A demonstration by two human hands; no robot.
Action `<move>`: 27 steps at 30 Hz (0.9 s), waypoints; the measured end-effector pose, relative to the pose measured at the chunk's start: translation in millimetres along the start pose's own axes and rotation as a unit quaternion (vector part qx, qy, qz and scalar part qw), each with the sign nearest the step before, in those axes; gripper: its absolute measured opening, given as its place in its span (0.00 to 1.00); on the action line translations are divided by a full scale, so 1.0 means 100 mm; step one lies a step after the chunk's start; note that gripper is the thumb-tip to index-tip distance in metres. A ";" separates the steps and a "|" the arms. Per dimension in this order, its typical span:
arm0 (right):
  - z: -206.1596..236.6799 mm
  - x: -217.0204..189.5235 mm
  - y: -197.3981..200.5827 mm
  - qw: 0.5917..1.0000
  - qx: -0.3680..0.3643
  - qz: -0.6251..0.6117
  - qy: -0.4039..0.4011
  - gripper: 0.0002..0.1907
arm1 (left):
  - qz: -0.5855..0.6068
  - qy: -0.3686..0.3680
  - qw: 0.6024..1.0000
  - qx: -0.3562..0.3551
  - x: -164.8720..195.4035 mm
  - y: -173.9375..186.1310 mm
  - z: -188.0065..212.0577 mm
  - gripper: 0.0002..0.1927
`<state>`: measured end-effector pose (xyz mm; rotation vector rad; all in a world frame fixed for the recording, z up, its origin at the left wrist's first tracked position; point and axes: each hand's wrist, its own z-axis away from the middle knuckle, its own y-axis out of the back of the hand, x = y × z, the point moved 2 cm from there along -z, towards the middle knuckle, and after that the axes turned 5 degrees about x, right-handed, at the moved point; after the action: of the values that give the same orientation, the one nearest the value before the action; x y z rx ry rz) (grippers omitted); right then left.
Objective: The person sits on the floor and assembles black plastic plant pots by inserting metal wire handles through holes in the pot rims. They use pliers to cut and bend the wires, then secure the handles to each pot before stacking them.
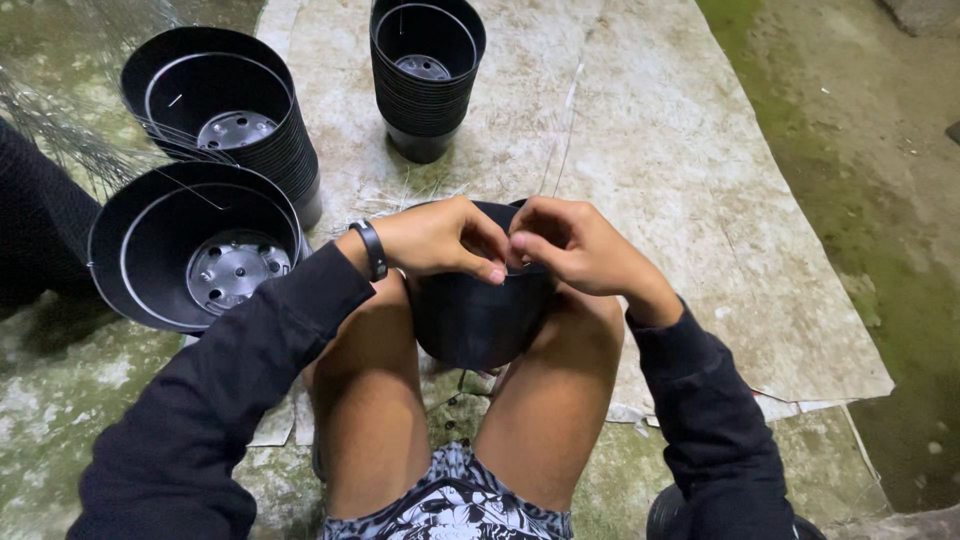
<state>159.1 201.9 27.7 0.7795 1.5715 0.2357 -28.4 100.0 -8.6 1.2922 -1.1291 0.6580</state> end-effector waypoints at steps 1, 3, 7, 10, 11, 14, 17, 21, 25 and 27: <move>0.01 -0.03 0.03 0.999 -0.020 0.012 0.023 0.11 | 0.016 -0.008 1.000 -0.012 0.00 0.00 0.00 0.14; 0.07 -0.06 0.09 0.993 -0.079 0.075 0.041 0.16 | 0.048 -0.024 0.998 -0.034 0.02 -0.02 0.01 0.14; 0.20 0.01 0.14 0.975 -0.170 0.131 -0.055 0.20 | 0.013 -0.017 0.999 0.034 0.06 -0.12 0.05 0.10; 0.24 0.09 0.13 0.967 -0.118 0.221 -0.042 0.16 | -0.020 -0.007 0.992 0.123 0.10 -0.18 0.11 0.08; 0.25 0.11 0.14 0.971 -0.114 0.209 -0.028 0.16 | -0.034 -0.017 0.987 0.156 0.11 -0.20 0.12 0.08; 0.23 0.17 0.11 0.977 -0.099 0.190 -0.001 0.14 | -0.107 -0.008 0.964 0.242 0.07 -0.20 0.12 0.07; 0.16 0.23 0.06 0.976 -0.063 0.207 0.020 0.11 | -0.183 -0.037 0.935 0.303 -0.06 -0.12 0.04 0.07; -0.07 0.34 0.05 0.960 -0.024 0.258 0.105 0.08 | -0.220 -0.098 0.898 0.369 -0.38 0.09 -0.16 0.08; -0.34 0.54 0.04 0.930 0.016 0.338 0.145 0.06 | -0.202 -0.075 0.860 0.462 -0.80 0.24 -0.45 0.06; -0.45 0.66 -0.03 0.910 0.037 0.395 0.120 0.05 | -0.194 -0.032 0.837 0.510 -0.99 0.27 -0.57 0.06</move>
<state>117.9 252.8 -18.7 1.4728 1.4170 0.8935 -72.6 179.8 -81.7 2.3836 -0.4720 0.9509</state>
